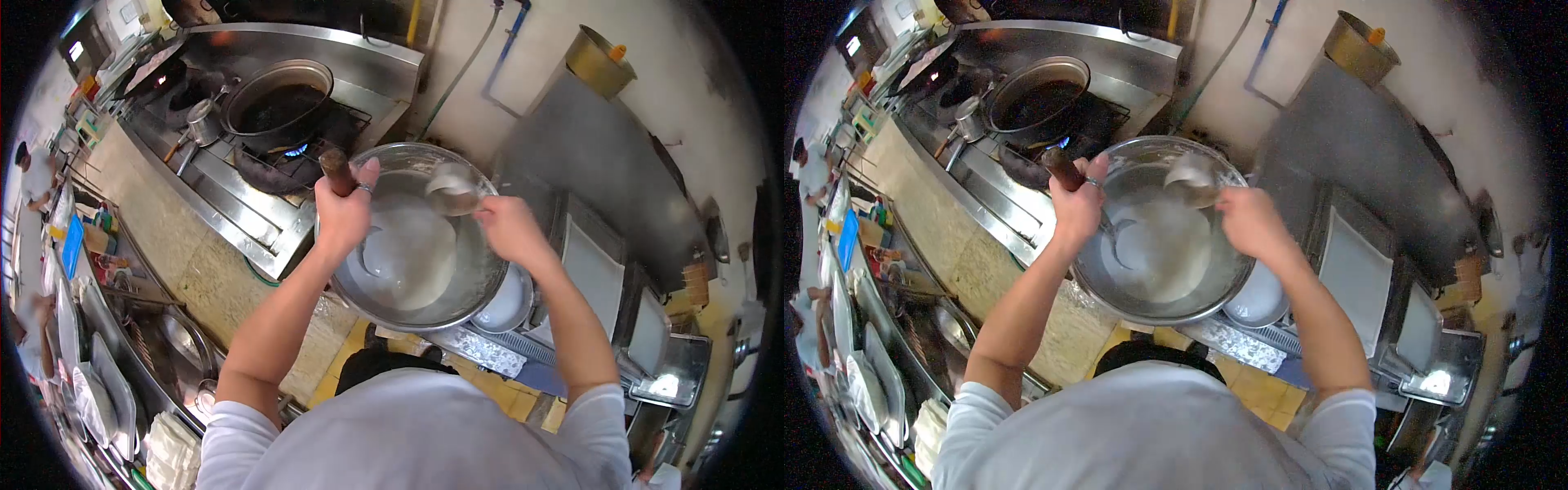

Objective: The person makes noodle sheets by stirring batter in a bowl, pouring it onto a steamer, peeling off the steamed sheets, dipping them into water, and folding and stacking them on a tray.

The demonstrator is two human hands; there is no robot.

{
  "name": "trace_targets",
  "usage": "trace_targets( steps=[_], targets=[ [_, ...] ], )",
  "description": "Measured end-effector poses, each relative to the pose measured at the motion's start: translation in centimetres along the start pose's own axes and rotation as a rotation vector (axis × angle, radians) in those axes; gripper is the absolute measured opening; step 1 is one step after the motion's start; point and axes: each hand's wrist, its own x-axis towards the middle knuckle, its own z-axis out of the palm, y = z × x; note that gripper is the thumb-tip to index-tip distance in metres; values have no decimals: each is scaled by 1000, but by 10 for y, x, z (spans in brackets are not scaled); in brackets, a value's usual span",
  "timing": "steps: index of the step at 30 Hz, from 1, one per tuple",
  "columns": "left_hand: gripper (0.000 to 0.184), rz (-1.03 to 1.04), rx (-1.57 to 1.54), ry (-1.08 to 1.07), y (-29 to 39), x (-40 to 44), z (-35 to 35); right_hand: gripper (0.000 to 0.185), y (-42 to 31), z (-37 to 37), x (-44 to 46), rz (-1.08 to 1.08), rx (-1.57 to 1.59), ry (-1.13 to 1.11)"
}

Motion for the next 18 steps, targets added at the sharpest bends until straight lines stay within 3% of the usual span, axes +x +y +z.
trace_targets(
  steps=[3,9,12,18],
  targets=[
    [43,79,51,-11,17,-10,-11,15,9,79,52,-91,-378,-136],
    [48,95,22,-69,20,-24,-29,20,23,179,96,-224,-773,-326],
    [47,157,14,-80,22,-29,-32,20,29,201,101,-280,-897,-349],
    [48,174,84,-109,19,-33,-38,21,53,229,91,-310,-845,-341]
  ],
)
